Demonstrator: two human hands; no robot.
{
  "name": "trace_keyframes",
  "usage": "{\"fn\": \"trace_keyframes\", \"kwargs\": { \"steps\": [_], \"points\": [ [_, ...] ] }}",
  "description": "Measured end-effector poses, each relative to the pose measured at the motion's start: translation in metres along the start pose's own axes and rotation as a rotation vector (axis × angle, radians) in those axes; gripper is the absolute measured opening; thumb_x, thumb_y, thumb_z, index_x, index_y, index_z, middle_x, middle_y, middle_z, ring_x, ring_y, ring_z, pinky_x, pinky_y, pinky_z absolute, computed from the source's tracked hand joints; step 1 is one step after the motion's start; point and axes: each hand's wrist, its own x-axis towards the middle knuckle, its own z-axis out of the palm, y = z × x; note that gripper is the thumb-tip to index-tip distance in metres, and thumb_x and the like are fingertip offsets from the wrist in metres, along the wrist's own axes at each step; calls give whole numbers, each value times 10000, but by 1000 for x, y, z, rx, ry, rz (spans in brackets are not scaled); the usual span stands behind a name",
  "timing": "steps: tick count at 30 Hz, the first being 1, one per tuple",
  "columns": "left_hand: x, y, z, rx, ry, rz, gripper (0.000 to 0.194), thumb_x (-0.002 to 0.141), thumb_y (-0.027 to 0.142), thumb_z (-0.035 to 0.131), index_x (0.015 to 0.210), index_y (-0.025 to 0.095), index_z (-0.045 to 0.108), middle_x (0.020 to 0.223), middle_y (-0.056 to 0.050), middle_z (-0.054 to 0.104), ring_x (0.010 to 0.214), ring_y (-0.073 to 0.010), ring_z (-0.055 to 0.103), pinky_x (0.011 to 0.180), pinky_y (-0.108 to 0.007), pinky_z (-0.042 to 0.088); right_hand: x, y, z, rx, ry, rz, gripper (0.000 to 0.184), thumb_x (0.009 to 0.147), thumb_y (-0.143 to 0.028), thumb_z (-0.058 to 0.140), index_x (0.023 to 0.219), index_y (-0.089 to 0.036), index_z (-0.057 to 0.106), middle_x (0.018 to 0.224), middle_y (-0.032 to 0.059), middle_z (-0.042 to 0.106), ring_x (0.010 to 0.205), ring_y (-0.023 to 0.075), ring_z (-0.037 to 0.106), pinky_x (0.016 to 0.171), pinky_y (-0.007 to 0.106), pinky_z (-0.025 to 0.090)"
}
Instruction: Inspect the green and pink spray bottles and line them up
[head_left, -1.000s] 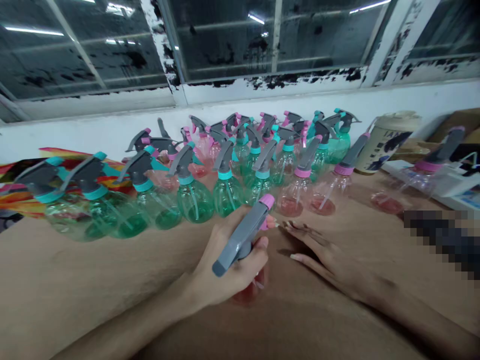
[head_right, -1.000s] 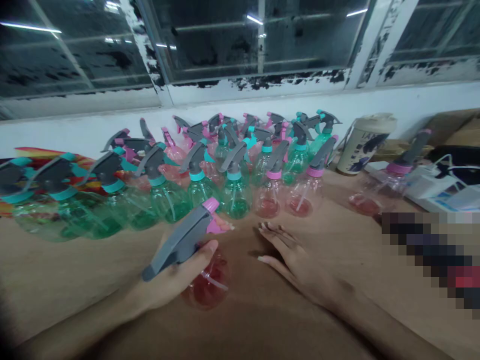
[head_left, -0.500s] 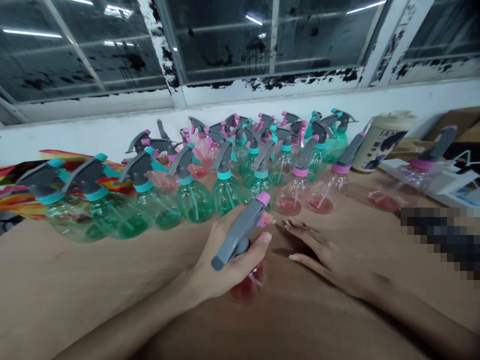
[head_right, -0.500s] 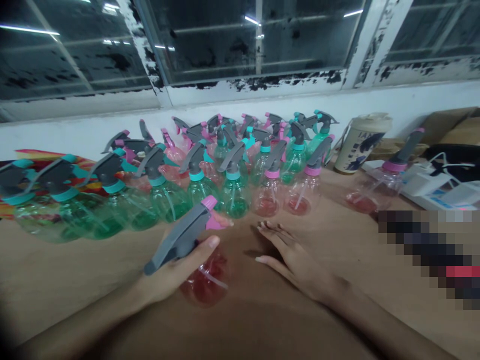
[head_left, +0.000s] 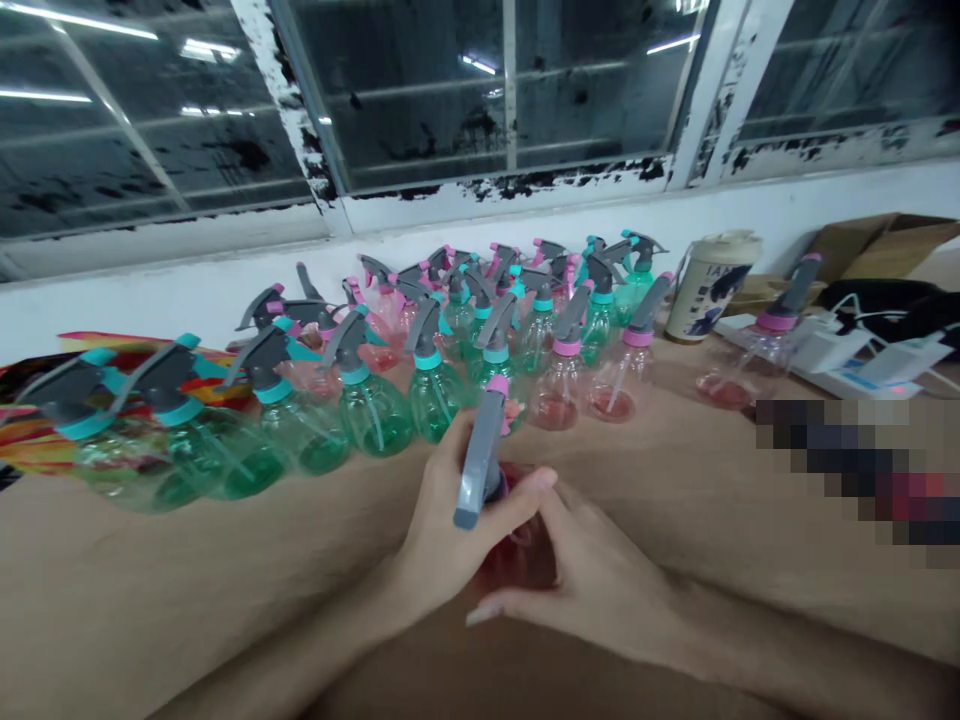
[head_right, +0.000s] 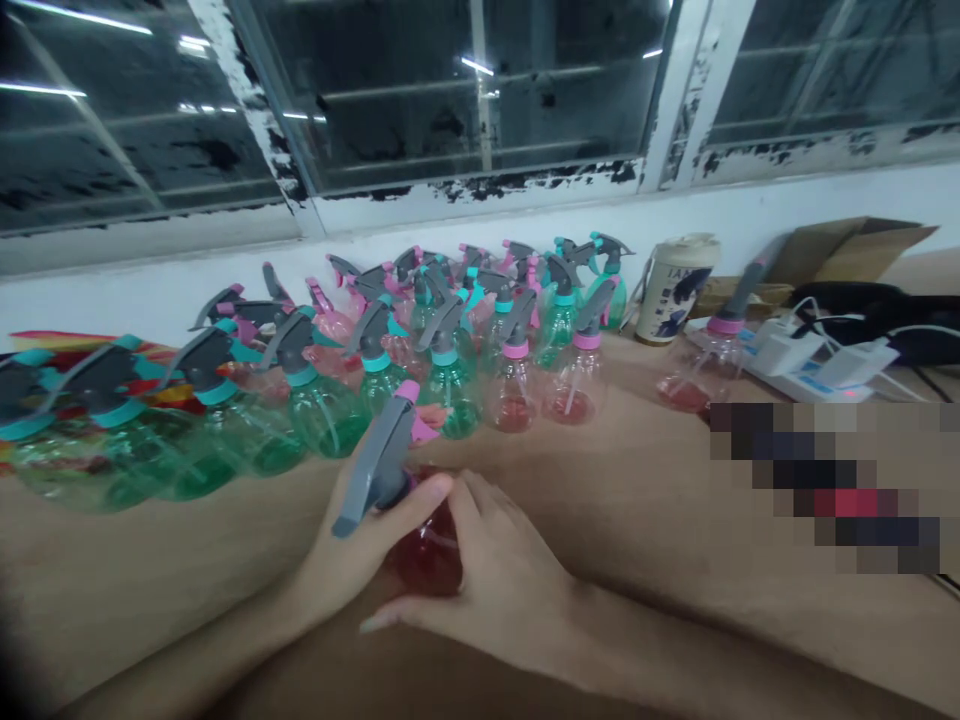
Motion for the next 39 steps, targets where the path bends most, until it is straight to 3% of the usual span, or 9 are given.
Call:
{"fn": "trace_keyframes", "kwargs": {
  "steps": [5,9,12,14,17,21,26,31,39],
  "points": [
    [6,8,20,-54,-118,60,628,735,335,692,1272,257,375,1192,-53,557,938,-201,600,823,-353,495,-5,0,-16,-55,57,65,502,676,-449,710,1079,-217,521,1032,56,625,964,265,585,812,420,471],
    [9,0,39,-11,-254,128,866,681,331,731,1384,243,233,1382,-104,411,1264,-310,389,1049,-498,322,-29,20,-52,-152,36,156,405,720,-440,653,1007,-197,503,956,79,631,890,275,601,728,427,495],
    [6,-17,53,59,-320,141,818,711,317,701,1382,246,238,1431,-105,348,1302,-313,338,1071,-523,288,-48,48,-87,-265,115,145,484,765,-506,598,1123,-208,467,1054,100,609,944,274,587,764,437,496],
    [3,-28,60,136,-338,126,746,731,245,665,1361,276,269,1408,-80,374,1270,-285,385,1048,-501,335,-57,71,-112,-389,208,121,556,743,-544,612,1170,-220,466,1162,113,569,1063,299,537,874,472,451],
    [-1,-39,64,262,-323,90,645,744,191,612,1314,292,329,1344,-64,430,1186,-264,473,1002,-485,392,-61,105,-146,-524,306,155,591,710,-602,607,1132,-199,510,1137,132,567,1112,338,496,903,500,425],
    [-2,-43,62,390,-331,90,614,766,187,575,1315,299,321,1338,-63,434,1206,-266,460,1013,-495,378,-49,131,-178,-507,320,207,620,712,-635,571,1124,-180,487,1083,145,600,991,323,572,813,460,471],
    [-2,-44,59,473,-298,138,571,775,185,557,1290,297,337,1308,-58,474,1203,-269,467,1003,-504,388,-28,136,-189,-654,323,334,591,734,-607,547,1105,-157,454,958,152,648,795,312,639,605,398,482],
    [0,-44,59,523,-309,160,572,788,169,543,1287,311,304,1303,-56,471,1210,-265,461,1012,-499,383,-11,136,-187,-777,331,363,487,764,-564,527,1027,-154,502,1029,195,631,921,370,612,661,428,465],
    [-1,-45,56,544,-370,181,560,801,174,511,1282,334,272,1298,-51,453,1210,-275,456,997,-528,390,12,142,-182,-824,419,423,464,789,-564,511,1058,-186,507,1082,167,637,888,337,633,595,388,465]
  ]
}}
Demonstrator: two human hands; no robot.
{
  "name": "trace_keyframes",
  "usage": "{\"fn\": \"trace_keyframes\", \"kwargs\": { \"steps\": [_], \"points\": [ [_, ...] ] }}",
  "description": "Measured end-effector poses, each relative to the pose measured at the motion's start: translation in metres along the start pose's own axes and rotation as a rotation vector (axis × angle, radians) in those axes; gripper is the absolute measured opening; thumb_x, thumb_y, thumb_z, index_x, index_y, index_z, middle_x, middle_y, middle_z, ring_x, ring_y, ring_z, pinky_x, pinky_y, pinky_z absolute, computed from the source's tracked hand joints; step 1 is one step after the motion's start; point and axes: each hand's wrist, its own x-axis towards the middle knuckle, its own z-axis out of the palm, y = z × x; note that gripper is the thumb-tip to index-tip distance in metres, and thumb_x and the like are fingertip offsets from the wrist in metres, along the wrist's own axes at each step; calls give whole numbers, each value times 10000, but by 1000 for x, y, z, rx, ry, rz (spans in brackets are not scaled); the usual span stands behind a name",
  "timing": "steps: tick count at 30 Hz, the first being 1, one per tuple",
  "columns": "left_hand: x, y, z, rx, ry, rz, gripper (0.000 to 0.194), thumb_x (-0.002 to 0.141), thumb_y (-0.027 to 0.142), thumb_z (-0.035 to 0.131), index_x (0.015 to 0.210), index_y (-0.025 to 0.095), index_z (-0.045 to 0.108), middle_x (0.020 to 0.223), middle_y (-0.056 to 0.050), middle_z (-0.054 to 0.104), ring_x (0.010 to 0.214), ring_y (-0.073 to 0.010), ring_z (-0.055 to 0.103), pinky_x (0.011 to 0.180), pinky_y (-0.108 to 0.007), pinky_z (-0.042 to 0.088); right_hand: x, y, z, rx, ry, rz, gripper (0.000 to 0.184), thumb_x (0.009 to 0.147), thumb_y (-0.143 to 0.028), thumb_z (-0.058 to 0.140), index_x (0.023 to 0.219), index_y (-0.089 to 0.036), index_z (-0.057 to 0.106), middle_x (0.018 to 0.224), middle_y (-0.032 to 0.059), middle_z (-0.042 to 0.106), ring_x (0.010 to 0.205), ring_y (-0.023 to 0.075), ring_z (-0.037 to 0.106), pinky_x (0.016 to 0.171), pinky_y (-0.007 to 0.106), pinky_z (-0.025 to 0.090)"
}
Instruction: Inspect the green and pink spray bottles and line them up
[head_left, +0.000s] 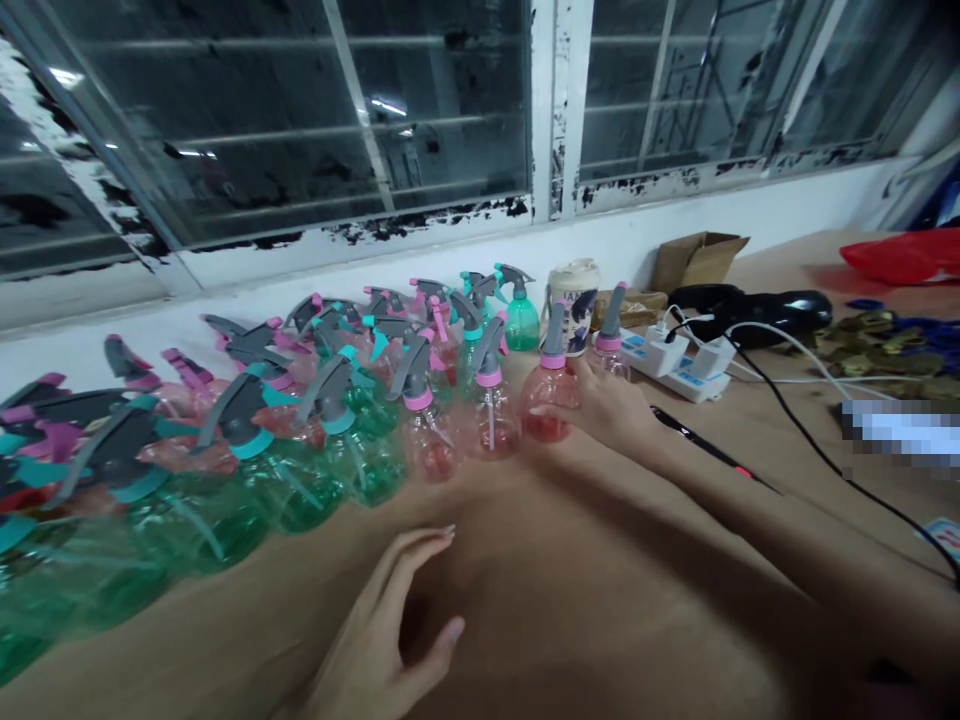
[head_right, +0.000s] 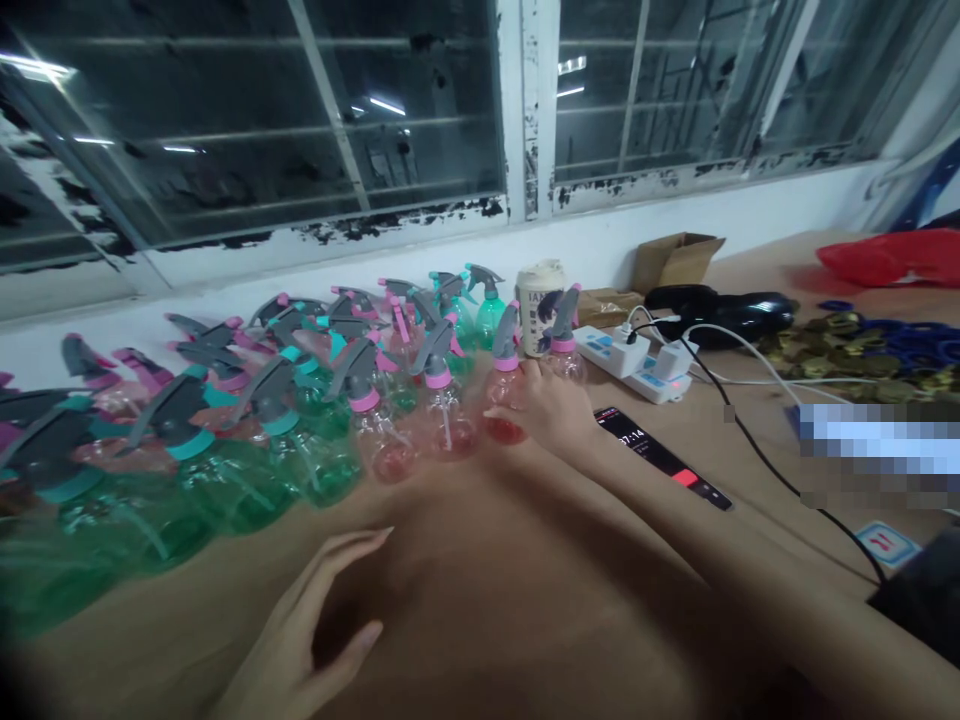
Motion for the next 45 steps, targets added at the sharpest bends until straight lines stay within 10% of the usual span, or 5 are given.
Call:
{"fn": "trace_keyframes", "kwargs": {
  "steps": [11,16,28,34,45],
  "points": [
    [3,-3,3,45,28,20,591,775,187,530,1288,331,274,1284,-60,485,1177,-290,497,967,-526,431,-16,38,-20,124,174,139,439,834,-608,416,912,-223,611,822,81,697,681,248,642,551,342,436],
    [3,-3,2,61,39,22,565,781,193,527,1281,318,294,1280,-66,488,1178,-294,497,971,-537,421,14,66,-20,188,270,198,533,799,-575,497,1079,-132,594,1032,174,662,908,301,616,705,401,458],
    [4,1,0,22,95,23,501,799,183,513,1256,303,347,1243,-68,524,1157,-285,521,954,-523,438,23,63,-35,355,363,243,384,794,-519,546,902,-173,674,825,91,709,797,254,649,701,364,451],
    [8,0,-2,-102,97,-49,332,863,237,497,1184,296,440,1204,-47,575,1131,-263,539,962,-517,426,-44,15,-75,432,372,100,320,709,-540,650,712,-225,595,709,30,660,636,201,596,579,321,418],
    [9,42,-57,-543,101,-40,574,808,319,626,1310,246,358,1368,-98,458,1231,-276,459,1025,-494,370,-99,-130,-37,728,33,-309,230,659,-273,711,699,-227,489,777,-19,656,767,205,585,772,384,373]
  ]
}}
